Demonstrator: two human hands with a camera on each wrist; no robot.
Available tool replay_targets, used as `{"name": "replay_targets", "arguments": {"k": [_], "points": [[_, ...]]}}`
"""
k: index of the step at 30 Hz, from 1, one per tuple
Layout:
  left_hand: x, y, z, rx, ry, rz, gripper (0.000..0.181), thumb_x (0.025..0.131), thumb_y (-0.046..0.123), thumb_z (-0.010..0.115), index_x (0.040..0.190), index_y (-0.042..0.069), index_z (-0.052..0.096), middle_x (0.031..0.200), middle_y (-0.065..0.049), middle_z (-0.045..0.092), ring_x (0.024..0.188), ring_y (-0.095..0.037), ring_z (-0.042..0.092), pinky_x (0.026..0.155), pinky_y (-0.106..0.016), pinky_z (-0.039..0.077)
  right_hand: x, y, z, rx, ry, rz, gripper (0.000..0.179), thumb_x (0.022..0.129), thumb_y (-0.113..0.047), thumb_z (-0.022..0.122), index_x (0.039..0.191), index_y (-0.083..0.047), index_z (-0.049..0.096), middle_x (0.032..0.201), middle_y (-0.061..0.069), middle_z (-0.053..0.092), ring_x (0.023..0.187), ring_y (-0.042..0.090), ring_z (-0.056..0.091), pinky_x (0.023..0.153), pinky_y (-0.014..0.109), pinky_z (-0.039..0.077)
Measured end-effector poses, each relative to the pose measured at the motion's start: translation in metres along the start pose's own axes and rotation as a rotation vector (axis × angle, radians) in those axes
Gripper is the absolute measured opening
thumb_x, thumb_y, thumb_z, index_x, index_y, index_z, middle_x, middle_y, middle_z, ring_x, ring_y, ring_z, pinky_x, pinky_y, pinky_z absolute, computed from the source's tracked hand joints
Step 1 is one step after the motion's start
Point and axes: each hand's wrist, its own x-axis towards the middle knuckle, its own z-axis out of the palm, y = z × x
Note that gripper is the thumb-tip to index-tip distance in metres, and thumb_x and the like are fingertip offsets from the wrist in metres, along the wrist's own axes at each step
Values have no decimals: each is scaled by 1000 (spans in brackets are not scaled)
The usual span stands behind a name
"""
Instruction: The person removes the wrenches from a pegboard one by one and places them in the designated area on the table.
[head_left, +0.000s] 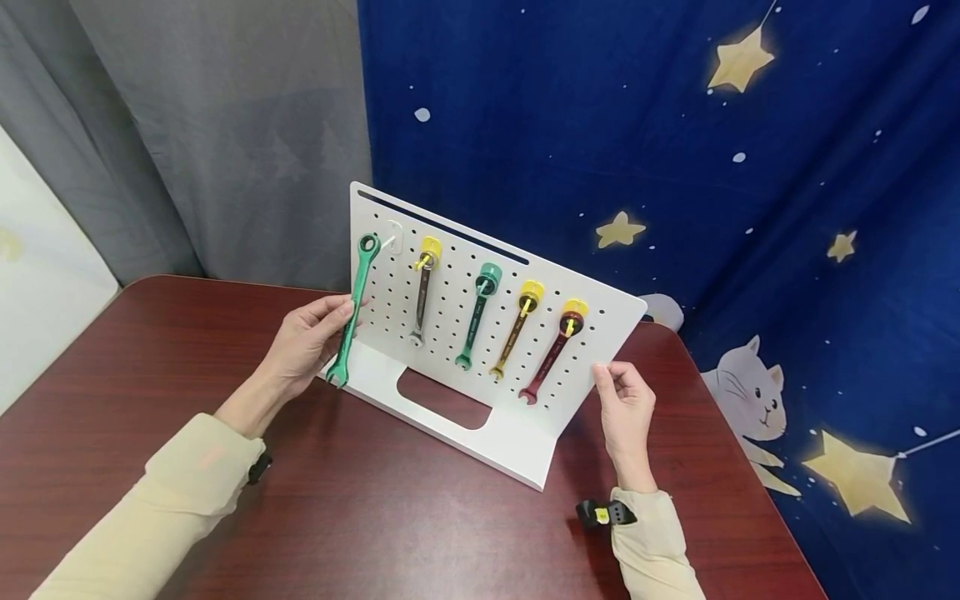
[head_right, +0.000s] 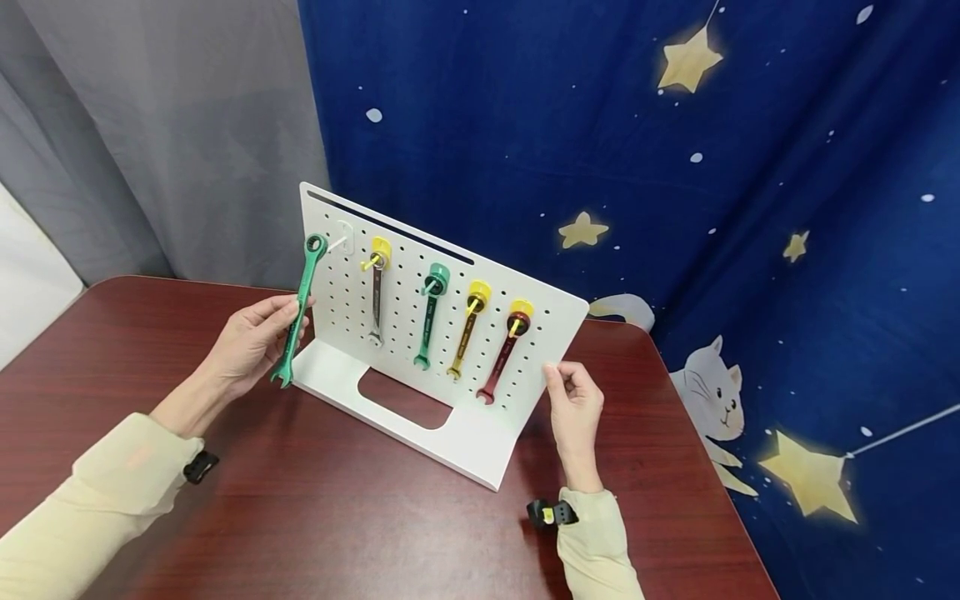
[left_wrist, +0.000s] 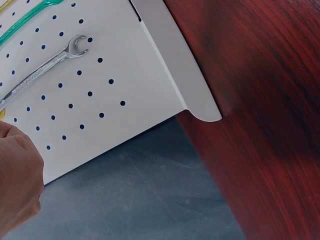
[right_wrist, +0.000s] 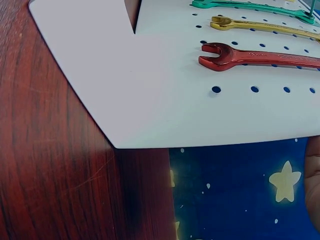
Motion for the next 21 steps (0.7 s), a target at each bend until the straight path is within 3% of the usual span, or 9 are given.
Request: {"name": "replay_targets", "arguments": {"k": [12, 21], "points": [[-3, 4, -13, -85, -8, -7, 18, 93, 9, 57, 99, 15, 72, 95, 6, 72, 75, -4, 66, 69, -17, 53, 0, 0, 1, -2, 6, 13, 16, 85, 13, 58, 81, 24, 48, 71, -10, 64, 61, -1, 53, 58, 9, 45], [-8, 4, -29, -29, 37, -47, 15, 93, 12, 58, 101, 15, 71, 96, 8, 71, 76, -4, 65, 66, -16, 52, 0, 0, 0, -21, -4, 9, 16, 86, 11, 59, 82, 24, 50, 72, -10, 64, 61, 1, 52, 58, 10, 44]]}}
